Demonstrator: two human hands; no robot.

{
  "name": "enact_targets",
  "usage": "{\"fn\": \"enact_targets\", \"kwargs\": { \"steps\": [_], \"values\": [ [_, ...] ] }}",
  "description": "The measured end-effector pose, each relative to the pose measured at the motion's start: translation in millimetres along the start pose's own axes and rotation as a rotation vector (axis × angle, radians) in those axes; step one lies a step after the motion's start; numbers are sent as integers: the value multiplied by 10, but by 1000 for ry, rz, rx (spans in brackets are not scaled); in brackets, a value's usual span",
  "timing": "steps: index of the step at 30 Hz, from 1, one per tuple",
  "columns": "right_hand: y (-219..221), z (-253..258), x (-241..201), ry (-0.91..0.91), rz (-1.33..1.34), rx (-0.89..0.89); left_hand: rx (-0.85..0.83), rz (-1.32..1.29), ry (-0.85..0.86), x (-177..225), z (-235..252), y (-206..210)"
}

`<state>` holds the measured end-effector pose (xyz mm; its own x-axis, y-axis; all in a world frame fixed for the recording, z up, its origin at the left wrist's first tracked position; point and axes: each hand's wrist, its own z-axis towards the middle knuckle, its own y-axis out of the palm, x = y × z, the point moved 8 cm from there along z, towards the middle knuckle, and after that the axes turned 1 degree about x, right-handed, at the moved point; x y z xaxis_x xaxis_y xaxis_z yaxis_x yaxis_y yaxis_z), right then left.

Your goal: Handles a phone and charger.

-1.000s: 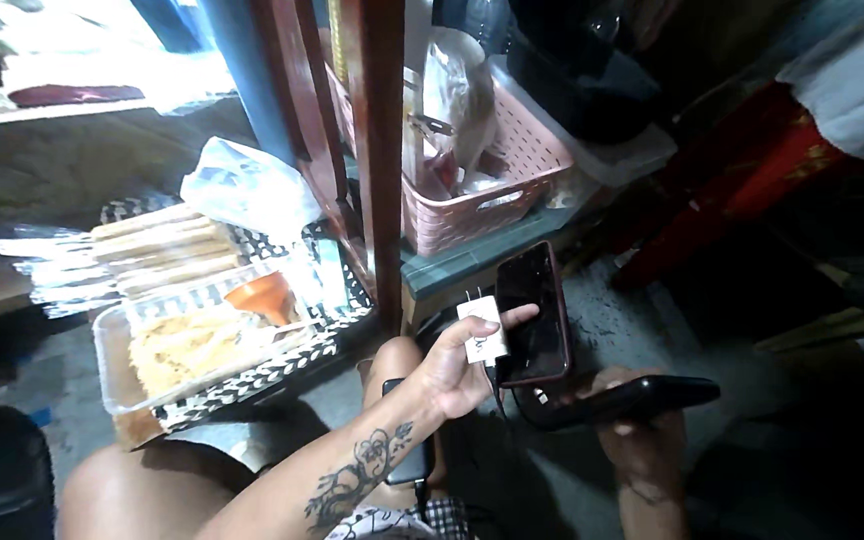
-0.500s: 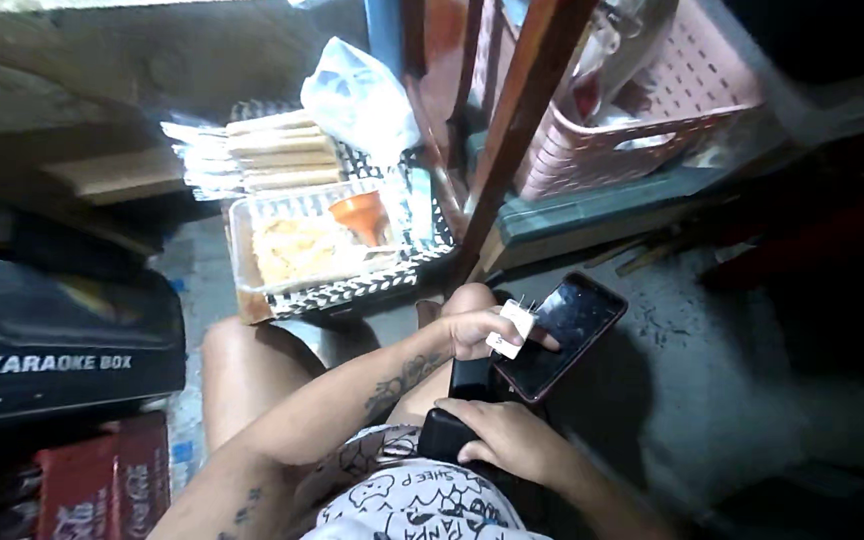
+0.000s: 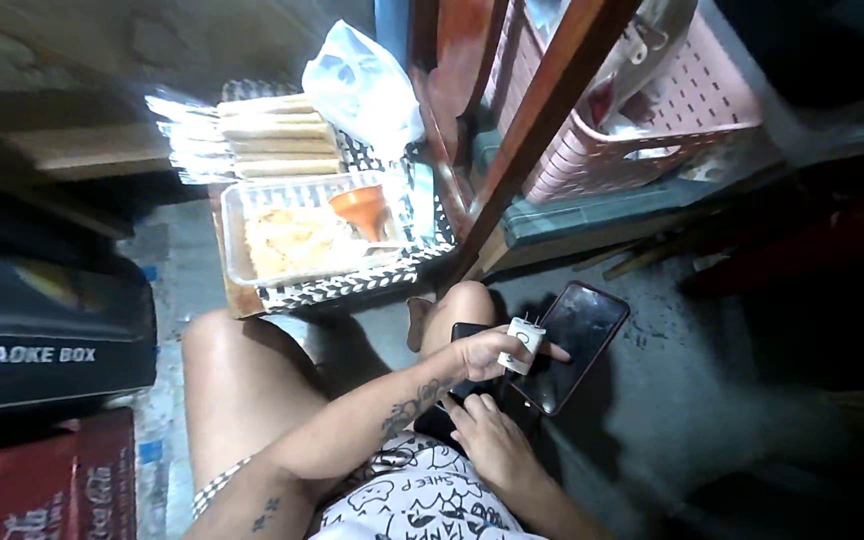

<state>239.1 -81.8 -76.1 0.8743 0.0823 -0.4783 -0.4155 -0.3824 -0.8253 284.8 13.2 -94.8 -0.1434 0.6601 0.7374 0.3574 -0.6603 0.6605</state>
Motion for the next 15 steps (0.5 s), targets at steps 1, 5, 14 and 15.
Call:
{"fn": "enact_targets", "kwargs": {
  "steps": [1,5,14,15],
  "values": [
    [-12,-11,-7,-47,-18,74,3,-17,9,-20,3,4],
    [-43,-43,1,-140,-55,159,9,-146,96,-70,10,1],
    [-142,-212,203,-155,186,121,-47,-195,140,-53,95,9],
    [-132,-203,222,-141,184,118,-35,-197,130,-77,104,5]
  ]
}}
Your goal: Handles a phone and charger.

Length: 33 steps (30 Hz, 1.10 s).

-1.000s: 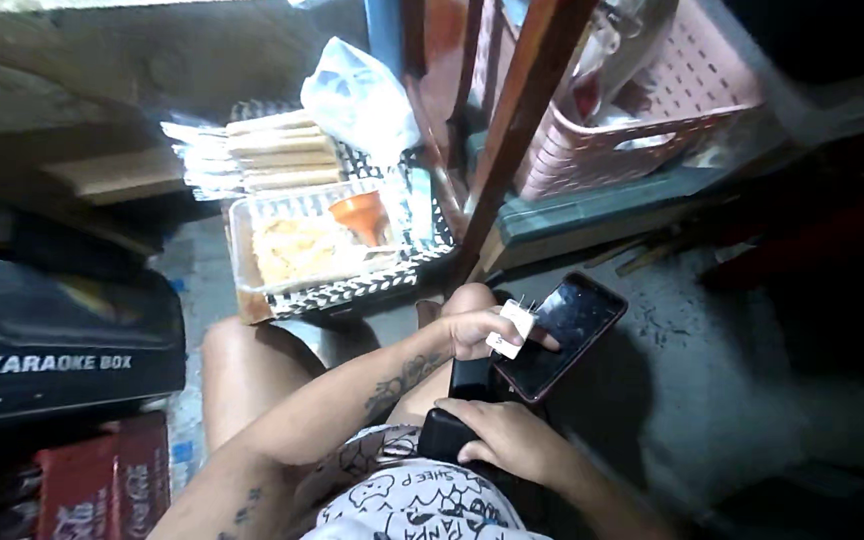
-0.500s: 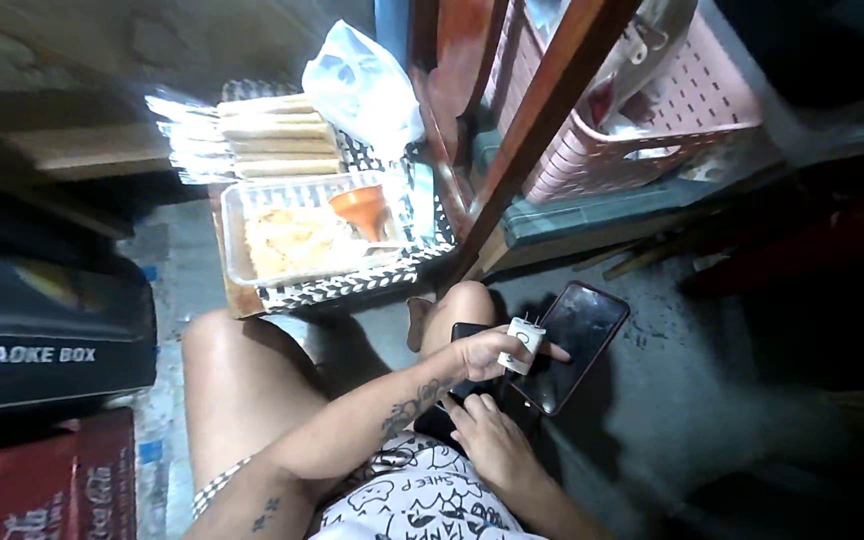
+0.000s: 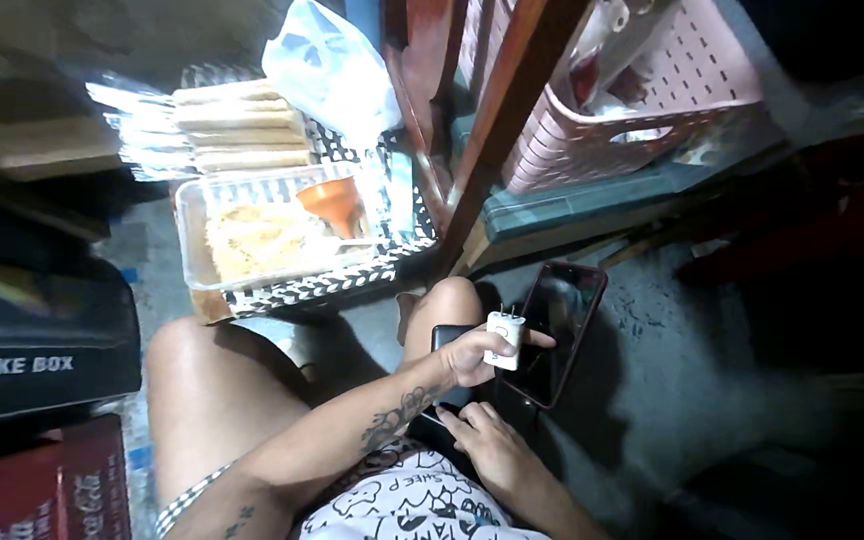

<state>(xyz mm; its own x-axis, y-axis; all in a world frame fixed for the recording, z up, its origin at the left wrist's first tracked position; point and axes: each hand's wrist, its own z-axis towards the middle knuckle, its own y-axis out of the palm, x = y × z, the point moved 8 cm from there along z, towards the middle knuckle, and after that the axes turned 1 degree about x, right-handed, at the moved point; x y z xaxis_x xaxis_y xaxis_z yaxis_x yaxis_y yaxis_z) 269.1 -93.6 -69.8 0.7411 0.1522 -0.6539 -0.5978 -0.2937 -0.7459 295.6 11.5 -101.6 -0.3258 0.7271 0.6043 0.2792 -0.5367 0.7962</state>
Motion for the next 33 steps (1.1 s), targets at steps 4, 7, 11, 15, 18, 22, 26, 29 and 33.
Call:
{"fn": "enact_targets", "kwargs": {
  "steps": [4,7,11,15,18,22,26,29,33],
  "values": [
    [-46,-54,-25,-46,-22,152,21,-34,5,-55,-20,-6],
    [-208,-214,-36,-148,77,211,15,-56,10,-53,-29,7],
    [-746,-488,321,-106,369,329,-1,-105,-1,-73,-32,-17],
    [-951,-538,739,-18,191,799,10,-123,-31,-119,-10,-14],
    [-724,-479,841,-91,228,882,-29,-154,-21,-104,-10,26],
    [-585,-431,856,-114,318,1019,-22,-158,-35,-101,-19,19],
    [-627,-474,890,-134,216,1077,9,-157,-65,-136,-20,-20],
    [-775,-619,932,-108,237,1088,-8,-163,-68,-150,-3,-43],
    [-897,-751,990,-72,573,1005,85,-152,-107,-192,8,-118]
  ]
}}
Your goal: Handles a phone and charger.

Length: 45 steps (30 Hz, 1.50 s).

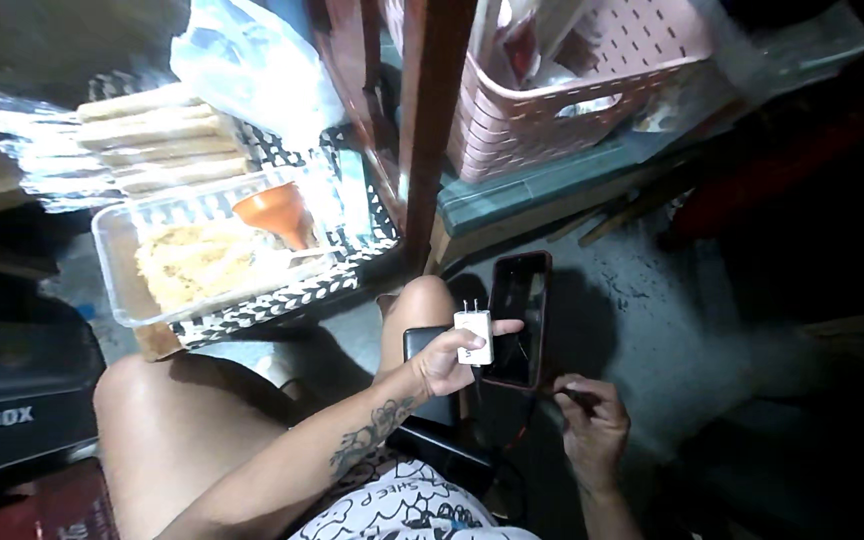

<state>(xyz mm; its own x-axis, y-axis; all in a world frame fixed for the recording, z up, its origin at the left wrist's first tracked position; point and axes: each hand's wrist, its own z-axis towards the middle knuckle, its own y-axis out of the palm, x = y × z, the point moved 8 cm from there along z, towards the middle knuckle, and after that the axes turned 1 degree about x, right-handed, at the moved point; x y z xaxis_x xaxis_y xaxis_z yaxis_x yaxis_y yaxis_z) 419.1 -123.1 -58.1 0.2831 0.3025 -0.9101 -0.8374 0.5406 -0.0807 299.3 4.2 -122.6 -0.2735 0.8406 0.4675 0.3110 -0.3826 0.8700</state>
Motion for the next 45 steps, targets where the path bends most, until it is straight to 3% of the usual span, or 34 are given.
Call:
{"fn": "enact_targets", "kwargs": {
  "steps": [9,18,29,31,34,45],
  "values": [
    [294,-170,83,440,-207,57,101,-18,-8,-2,22,-27],
    [320,-131,118,461,-175,84,93,-25,-18,-28,29,-35],
    [293,-143,170,783,-187,114,139,42,-18,-50,51,-41],
    [297,-135,143,713,-338,89,145,41,-11,-47,55,-41],
    [323,-123,50,453,-573,66,149,30,-15,-42,58,-41],
    [379,-118,-132,43,-851,32,140,9,5,-12,59,-36]
  ]
}}
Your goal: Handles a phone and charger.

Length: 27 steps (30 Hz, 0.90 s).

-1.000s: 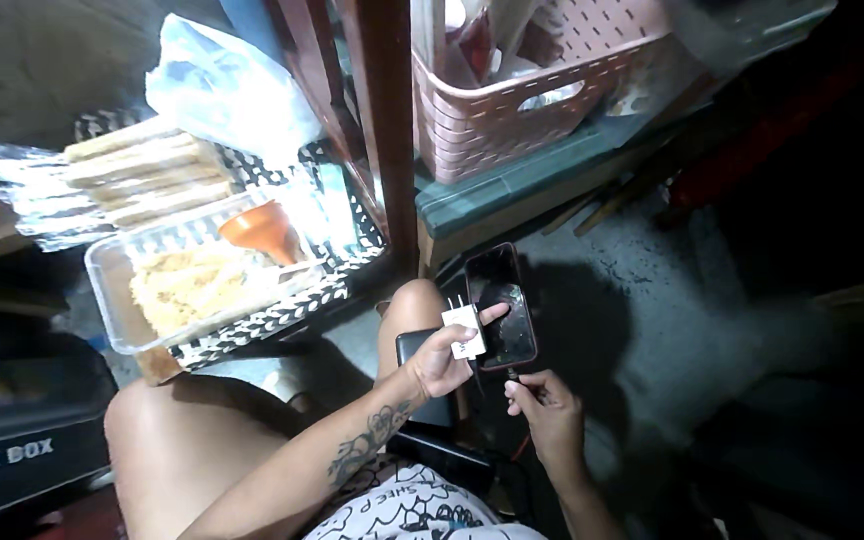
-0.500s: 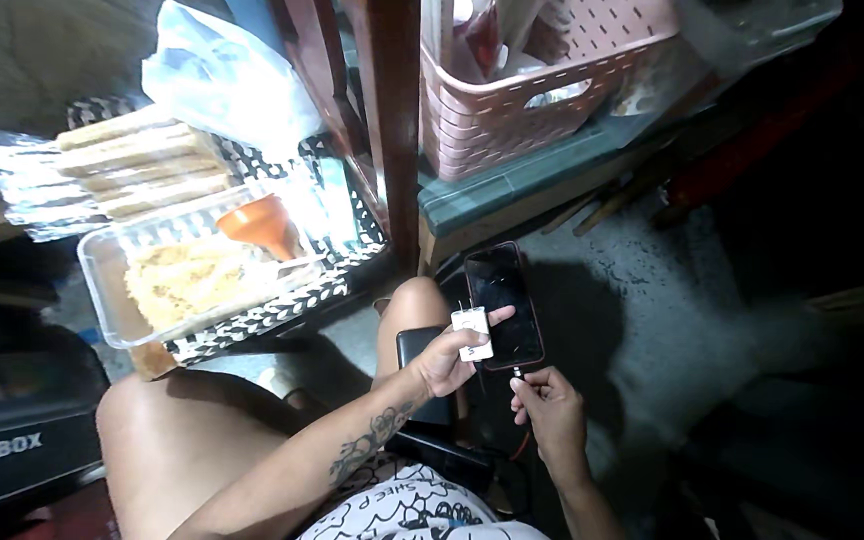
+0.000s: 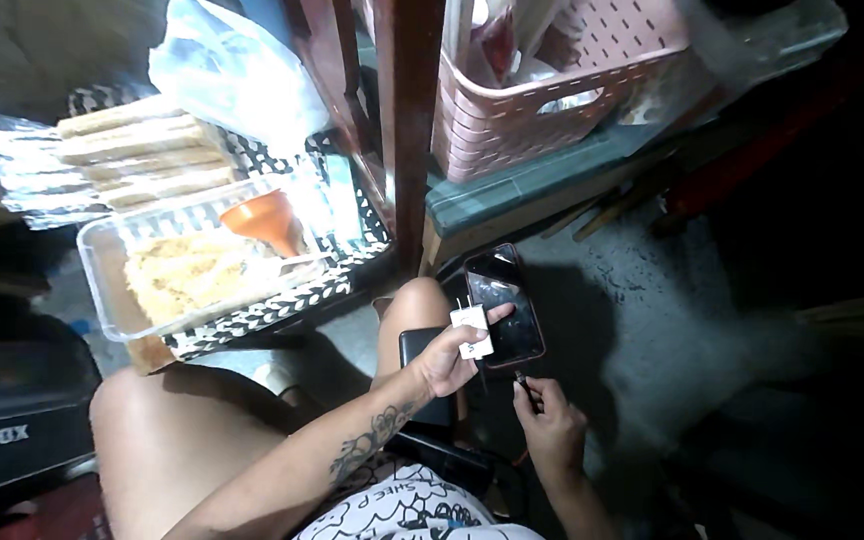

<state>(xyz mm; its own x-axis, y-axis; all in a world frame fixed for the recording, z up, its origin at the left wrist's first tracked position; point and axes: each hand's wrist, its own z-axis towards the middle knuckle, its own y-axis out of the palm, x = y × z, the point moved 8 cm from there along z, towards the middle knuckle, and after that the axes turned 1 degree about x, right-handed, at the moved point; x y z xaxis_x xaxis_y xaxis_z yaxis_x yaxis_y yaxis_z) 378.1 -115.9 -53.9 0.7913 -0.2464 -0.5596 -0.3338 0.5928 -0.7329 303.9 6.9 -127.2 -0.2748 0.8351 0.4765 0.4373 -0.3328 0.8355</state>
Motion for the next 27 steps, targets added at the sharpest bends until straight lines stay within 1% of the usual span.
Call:
{"fn": "enact_targets", "kwargs": {
  "steps": [2,4,6,8,15,21,27],
  "values": [
    [38,-4,65,81,190,-78,-4,-9,4,0,4,-11],
    [119,-2,151,256,429,-192,-5,-8,-3,-7,-1,-8],
    [185,-1,211,377,553,-241,-16,-11,-9,-12,-2,-1],
    [200,4,223,399,559,-241,-17,-5,-9,-11,-1,0],
    [154,26,199,386,526,-209,-15,-10,-8,-12,-1,9],
    [189,25,225,462,551,-257,7,7,-22,-27,4,2],
    [247,-54,284,697,693,-268,55,144,-8,-17,-11,47]
  ]
}}
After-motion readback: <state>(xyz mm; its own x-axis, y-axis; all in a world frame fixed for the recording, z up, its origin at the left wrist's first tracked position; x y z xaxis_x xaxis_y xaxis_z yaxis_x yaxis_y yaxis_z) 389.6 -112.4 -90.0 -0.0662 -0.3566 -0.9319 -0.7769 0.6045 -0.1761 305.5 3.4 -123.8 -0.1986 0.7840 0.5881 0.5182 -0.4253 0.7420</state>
